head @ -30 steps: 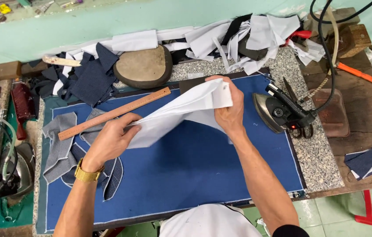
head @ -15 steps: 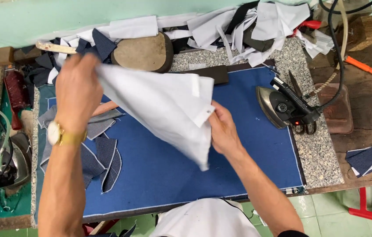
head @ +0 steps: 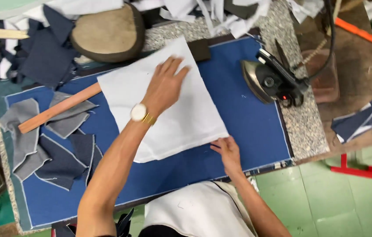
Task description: The person irons several small dark fabric pieces on a blue work surface using a steam iron and a pressing block. They then unfold and smooth a large white cloth on the same surface and place a dark fabric piece on top of it.
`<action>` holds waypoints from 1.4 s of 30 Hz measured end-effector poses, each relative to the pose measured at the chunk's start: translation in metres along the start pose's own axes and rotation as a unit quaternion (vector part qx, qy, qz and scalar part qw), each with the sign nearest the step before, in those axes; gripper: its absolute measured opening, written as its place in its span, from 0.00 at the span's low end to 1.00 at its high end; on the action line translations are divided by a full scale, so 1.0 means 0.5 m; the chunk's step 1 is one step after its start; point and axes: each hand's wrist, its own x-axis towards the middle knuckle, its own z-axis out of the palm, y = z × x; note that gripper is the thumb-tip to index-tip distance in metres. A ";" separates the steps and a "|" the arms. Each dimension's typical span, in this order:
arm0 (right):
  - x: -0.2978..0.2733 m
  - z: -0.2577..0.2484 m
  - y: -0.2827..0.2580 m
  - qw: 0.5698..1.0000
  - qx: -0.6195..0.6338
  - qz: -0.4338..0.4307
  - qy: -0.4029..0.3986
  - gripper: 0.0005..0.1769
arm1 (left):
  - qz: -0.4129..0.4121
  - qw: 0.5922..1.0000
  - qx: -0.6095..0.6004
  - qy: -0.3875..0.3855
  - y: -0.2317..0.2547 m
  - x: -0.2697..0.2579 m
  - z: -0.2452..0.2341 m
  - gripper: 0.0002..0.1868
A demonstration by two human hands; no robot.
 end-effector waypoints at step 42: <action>0.117 -0.002 -0.192 0.938 -0.314 -0.124 -0.072 0.05 | -0.582 0.653 -0.415 0.249 0.086 -0.518 0.056 0.24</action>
